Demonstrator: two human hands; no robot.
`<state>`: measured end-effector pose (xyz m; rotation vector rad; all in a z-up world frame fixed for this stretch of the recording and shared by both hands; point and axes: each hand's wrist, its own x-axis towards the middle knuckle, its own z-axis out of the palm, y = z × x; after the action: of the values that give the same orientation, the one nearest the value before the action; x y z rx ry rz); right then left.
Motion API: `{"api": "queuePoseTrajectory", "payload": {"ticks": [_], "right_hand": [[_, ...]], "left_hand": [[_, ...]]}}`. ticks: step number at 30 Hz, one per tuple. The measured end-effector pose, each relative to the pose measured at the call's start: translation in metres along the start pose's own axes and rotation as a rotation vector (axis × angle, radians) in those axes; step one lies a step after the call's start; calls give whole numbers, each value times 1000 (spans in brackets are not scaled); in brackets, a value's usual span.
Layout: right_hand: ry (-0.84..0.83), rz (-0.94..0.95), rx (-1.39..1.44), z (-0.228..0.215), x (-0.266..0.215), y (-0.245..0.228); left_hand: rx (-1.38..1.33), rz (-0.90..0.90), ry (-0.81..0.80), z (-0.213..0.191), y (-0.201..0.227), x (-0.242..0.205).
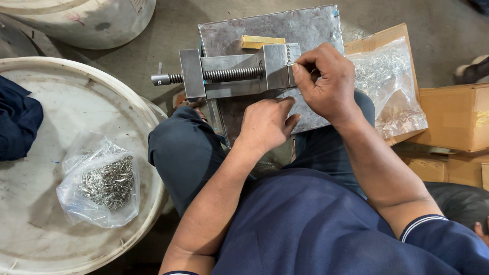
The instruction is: The person sits on the floor and uses a bench vise to assemble small metal fasteners. They place a fastener into the vise jaws, tighten the screw to secure it, and then manipulate it with their hands before removing it and placing it on the workbench. This process is repeated for multiple fasteners.
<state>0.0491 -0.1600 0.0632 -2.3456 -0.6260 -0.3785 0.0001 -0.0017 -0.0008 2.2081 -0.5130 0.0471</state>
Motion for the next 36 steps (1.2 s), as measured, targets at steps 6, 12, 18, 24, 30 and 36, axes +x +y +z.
{"api": "queuePoseTrajectory", "payload": {"ticks": [6, 12, 18, 24, 30, 36], "right_hand": [[6, -17, -26, 2, 2, -1], [-15, -2, -17, 0, 4, -3], [-42, 8, -15, -3, 1, -2], [-61, 6, -3, -5, -1, -1], [-50, 13, 12, -4, -2, -1], [-89, 22, 12, -11, -8, -3]], "left_hand": [[-8, 19, 21, 1, -1, -1], [-3, 4, -2, 0, 0, 0], [6, 0, -20, -1, 1, 1], [-16, -11, -18, -4, 4, 0], [-20, 11, 16, -4, 4, 0], [-249, -74, 38, 5, -2, -6]]}}
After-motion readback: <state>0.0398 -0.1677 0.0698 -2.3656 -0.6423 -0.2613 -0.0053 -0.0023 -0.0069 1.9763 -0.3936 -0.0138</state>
